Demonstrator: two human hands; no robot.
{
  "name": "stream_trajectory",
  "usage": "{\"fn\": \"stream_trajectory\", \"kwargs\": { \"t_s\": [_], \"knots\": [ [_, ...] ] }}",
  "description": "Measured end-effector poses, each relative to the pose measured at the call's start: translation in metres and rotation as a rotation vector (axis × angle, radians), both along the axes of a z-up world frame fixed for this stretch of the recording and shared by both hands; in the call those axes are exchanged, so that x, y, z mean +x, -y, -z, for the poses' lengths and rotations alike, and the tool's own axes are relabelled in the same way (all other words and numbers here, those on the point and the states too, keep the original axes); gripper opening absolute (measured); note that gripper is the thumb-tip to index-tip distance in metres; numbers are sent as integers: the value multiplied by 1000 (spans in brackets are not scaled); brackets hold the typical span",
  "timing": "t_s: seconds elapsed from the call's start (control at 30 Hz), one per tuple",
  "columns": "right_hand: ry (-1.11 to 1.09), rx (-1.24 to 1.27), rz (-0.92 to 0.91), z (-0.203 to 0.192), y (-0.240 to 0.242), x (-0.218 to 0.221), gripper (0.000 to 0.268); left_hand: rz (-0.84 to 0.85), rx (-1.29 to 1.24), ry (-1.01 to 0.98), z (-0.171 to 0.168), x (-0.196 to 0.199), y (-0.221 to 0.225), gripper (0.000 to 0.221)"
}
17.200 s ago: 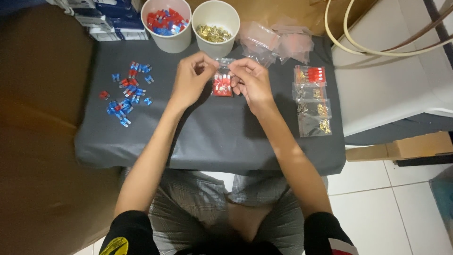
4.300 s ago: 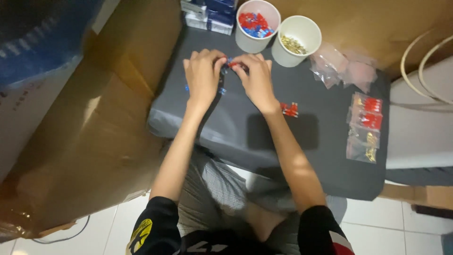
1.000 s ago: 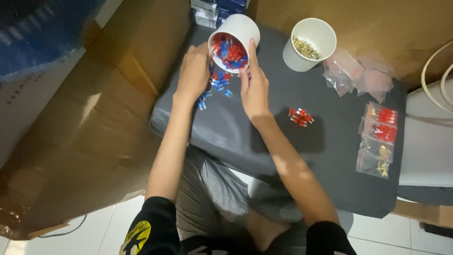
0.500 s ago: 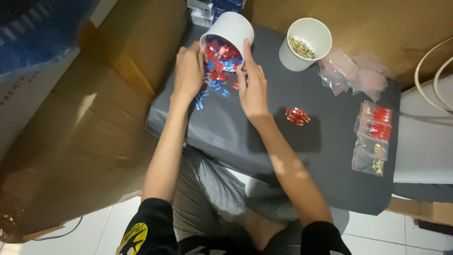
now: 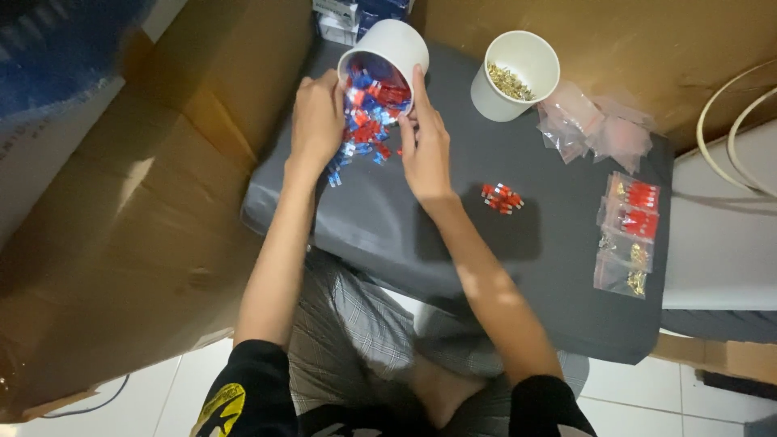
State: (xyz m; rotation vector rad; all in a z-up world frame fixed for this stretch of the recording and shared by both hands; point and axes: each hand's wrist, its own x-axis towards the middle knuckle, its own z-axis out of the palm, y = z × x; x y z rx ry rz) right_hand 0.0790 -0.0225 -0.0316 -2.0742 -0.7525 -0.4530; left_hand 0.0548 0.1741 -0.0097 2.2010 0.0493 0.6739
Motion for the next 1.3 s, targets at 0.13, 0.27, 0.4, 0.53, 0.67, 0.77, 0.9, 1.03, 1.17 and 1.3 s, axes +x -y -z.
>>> {"fn": "stream_trajectory", "kwargs": {
  "t_s": [0.13,0.27,0.4,0.53,0.67,0.77,0.9,1.03,1.17,1.3],
  "knots": [
    [7,17,7,-2,0,-1,68,-4,15,22,-11,-5,3,26],
    [32,58,7,-4,0,0,65,-29,41,73,-12,-3,4,26],
    [6,159,-6,-5,1,3,59,-48,95,161,-16,-4,6,27],
    [21,186,4,-11,0,-1,57,-55,103,172,-23,-6,7,28],
    [-78,330,-21,-14,-1,0,52,-46,60,185,-20,-2,5,29],
    [-177,477,-118,-8,0,6,52,-44,-39,157,-18,0,5,33],
    [-229,514,-119,-5,-2,8,53,-5,-132,136,-18,-2,6,37],
    [-221,476,-73,-13,-3,3,50,-2,-110,142,-21,-4,6,34],
    [-187,430,-47,-12,-4,1,47,27,-88,157,-21,-6,6,34],
    [-171,355,9,-19,-5,-6,55,35,-28,188,-23,-7,8,34]
  ]
}}
